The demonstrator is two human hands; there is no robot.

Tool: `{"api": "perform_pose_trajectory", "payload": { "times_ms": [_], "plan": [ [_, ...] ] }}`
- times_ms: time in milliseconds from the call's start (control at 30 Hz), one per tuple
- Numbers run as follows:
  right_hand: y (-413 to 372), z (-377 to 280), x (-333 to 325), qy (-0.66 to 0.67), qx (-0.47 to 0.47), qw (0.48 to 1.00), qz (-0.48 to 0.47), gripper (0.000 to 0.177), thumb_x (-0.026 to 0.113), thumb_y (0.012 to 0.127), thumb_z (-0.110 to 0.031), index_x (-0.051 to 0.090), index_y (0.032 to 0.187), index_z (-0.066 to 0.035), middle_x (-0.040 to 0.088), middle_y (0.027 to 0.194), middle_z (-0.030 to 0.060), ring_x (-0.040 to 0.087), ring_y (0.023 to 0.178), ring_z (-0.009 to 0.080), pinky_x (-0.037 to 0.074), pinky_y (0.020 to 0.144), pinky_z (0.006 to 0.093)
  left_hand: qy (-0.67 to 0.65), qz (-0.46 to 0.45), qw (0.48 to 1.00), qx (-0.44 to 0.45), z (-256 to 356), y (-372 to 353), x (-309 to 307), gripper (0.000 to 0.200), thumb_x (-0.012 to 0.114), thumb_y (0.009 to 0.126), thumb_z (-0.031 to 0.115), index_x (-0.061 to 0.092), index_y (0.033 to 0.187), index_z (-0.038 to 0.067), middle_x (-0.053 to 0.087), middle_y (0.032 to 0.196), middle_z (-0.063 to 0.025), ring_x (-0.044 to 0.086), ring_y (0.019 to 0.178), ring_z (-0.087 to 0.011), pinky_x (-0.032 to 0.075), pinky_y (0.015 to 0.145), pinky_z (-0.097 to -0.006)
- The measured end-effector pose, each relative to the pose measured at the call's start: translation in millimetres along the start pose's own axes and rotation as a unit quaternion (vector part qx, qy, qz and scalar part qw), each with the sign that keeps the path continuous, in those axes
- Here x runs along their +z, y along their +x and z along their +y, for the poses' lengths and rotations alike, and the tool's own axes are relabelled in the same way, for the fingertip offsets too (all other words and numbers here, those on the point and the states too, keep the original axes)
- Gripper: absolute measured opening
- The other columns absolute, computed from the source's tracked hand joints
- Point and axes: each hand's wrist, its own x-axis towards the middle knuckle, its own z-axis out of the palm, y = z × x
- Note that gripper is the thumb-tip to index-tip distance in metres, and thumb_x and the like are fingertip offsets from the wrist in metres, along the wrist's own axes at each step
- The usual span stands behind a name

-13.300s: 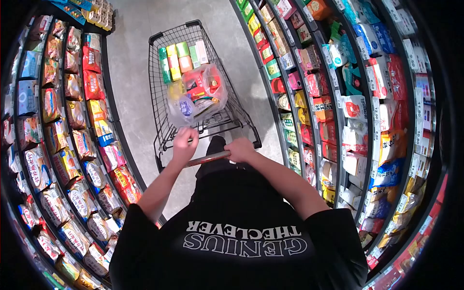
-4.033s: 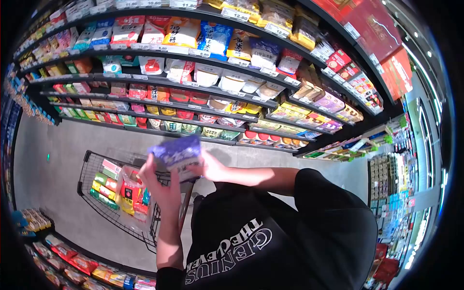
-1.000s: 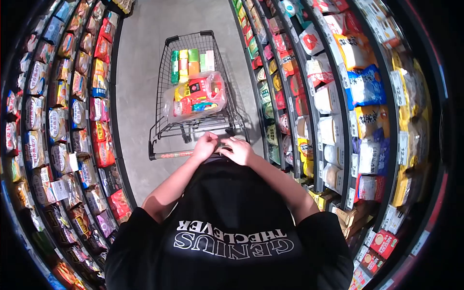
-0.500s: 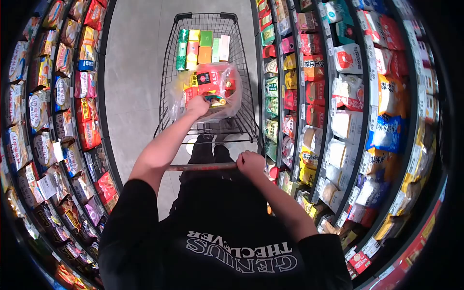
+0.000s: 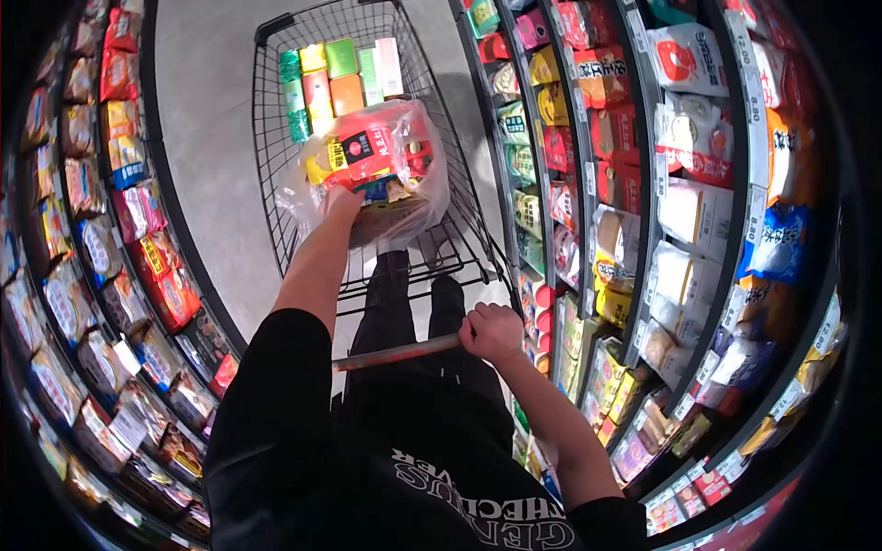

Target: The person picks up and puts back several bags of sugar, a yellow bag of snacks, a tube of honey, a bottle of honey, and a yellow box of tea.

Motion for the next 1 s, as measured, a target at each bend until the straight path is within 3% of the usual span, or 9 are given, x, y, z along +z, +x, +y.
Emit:
{"api": "perform_pose_trajectory", "payload": {
  "times_ms": [233, 533, 600, 667, 767, 833, 867, 933, 1000],
  "plan": [
    [-2, 5, 0, 0.010, -0.006, 1.000, 0.005, 0.022, 0.070, 0.076, -0.024, 0.054, 0.062, -0.016, 0.053, 0.066, 0.0017, 0.058, 0.056, 0.0214, 0.045, 0.050, 0.0362, -0.046, 0.020, 0.999, -0.012, -9, 1, -10, 0.043, 0.076, 0.083, 0.045, 0.077, 0.105, 0.008, 0.075, 0.111, -0.0161, 0.071, 0.107, -0.0337, 0.054, 0.092, -0.0451],
    [-7, 4, 2, 0.007, -0.025, 0.999, 0.038, 0.022, 0.070, 0.078, -0.025, 0.057, 0.063, -0.016, 0.056, 0.068, 0.0017, 0.061, 0.060, 0.0222, 0.048, 0.054, 0.0379, 0.003, 0.053, 0.998, -0.019, -56, 18, 6, 0.035, 0.059, 0.094, 0.026, 0.072, 0.116, 0.002, 0.071, 0.122, -0.0183, 0.070, 0.110, -0.0350, 0.056, 0.089, -0.0461],
    [-8, 4, 1, 0.008, -0.032, 0.998, 0.054, 0.022, 0.070, 0.079, -0.024, 0.057, 0.063, -0.015, 0.057, 0.068, 0.0020, 0.062, 0.062, 0.0227, 0.048, 0.055, 0.0387, -0.095, 0.069, 0.993, 0.011, -76, 30, 13, 0.035, 0.056, 0.095, 0.028, 0.073, 0.107, -0.001, 0.074, 0.107, -0.0222, 0.074, 0.099, -0.0371, 0.058, 0.075, -0.0487],
    [-11, 2, 2, 0.015, -0.026, 0.997, 0.067, 0.021, 0.069, 0.080, -0.024, 0.058, 0.064, -0.015, 0.058, 0.069, 0.0026, 0.064, 0.063, 0.0244, 0.050, 0.057, 0.0406, -0.140, 0.034, 0.988, -0.049, -59, -14, -25, 0.034, 0.056, 0.096, 0.026, 0.073, 0.102, -0.002, 0.074, 0.098, -0.0217, 0.076, 0.085, -0.0351, 0.058, 0.064, -0.0457],
    [-15, 4, 2, 0.027, -0.025, 0.996, 0.080, 0.023, 0.070, 0.080, -0.025, 0.060, 0.062, -0.014, 0.057, 0.066, 0.0038, 0.064, 0.064, 0.0256, 0.051, 0.057, 0.0418, -0.035, -0.001, 0.999, 0.041, -72, -25, -34, 0.046, 0.055, 0.098, 0.040, 0.075, 0.098, -0.002, 0.075, 0.096, -0.0230, 0.074, 0.095, -0.0387, 0.056, 0.086, -0.0474],
    [-17, 3, 2, 0.057, -0.025, 0.993, 0.103, 0.026, 0.072, 0.079, -0.027, 0.061, 0.060, -0.013, 0.057, 0.064, 0.0046, 0.064, 0.066, 0.0264, 0.051, 0.057, 0.0422, -0.054, 0.129, 0.984, 0.114, -57, -91, -61, 0.047, 0.054, 0.096, 0.038, 0.074, 0.091, -0.005, 0.074, 0.089, -0.0241, 0.074, 0.092, -0.0383, 0.056, 0.085, -0.0472],
    [-17, 3, -5, 0.061, -0.045, 0.989, 0.125, 0.023, 0.073, 0.079, -0.028, 0.063, 0.063, -0.013, 0.059, 0.067, 0.0042, 0.064, 0.068, 0.0268, 0.053, 0.060, 0.0413, -0.045, 0.139, 0.982, 0.124, -55, -109, -69, 0.047, 0.054, 0.096, 0.038, 0.074, 0.091, -0.005, 0.074, 0.089, -0.0241, 0.074, 0.092, -0.0383, 0.056, 0.085, -0.0472],
    [-20, 1, -16, 0.126, -0.048, 0.982, 0.133, 0.020, 0.075, 0.078, -0.027, 0.065, 0.069, -0.013, 0.062, 0.071, 0.0031, 0.066, 0.071, 0.0262, 0.054, 0.063, 0.0400, -0.208, 0.151, 0.951, 0.174, -46, -142, -76, 0.045, 0.055, 0.094, 0.035, 0.074, 0.095, -0.006, 0.072, 0.091, -0.0293, 0.074, 0.091, -0.0397, 0.055, 0.084, -0.0478],
    [-26, 4, -27, 0.254, -0.032, 0.961, 0.103, 0.023, 0.078, 0.080, -0.023, 0.070, 0.098, -0.012, 0.067, 0.098, 0.0068, 0.068, 0.095, 0.0290, 0.055, 0.084, 0.0409, -0.200, 0.164, 0.947, 0.191, -15, -237, -109, 0.042, 0.055, 0.095, 0.031, 0.073, 0.096, -0.007, 0.073, 0.085, -0.0260, 0.073, 0.082, -0.0339, 0.055, 0.078, -0.0443]
  ]
}}
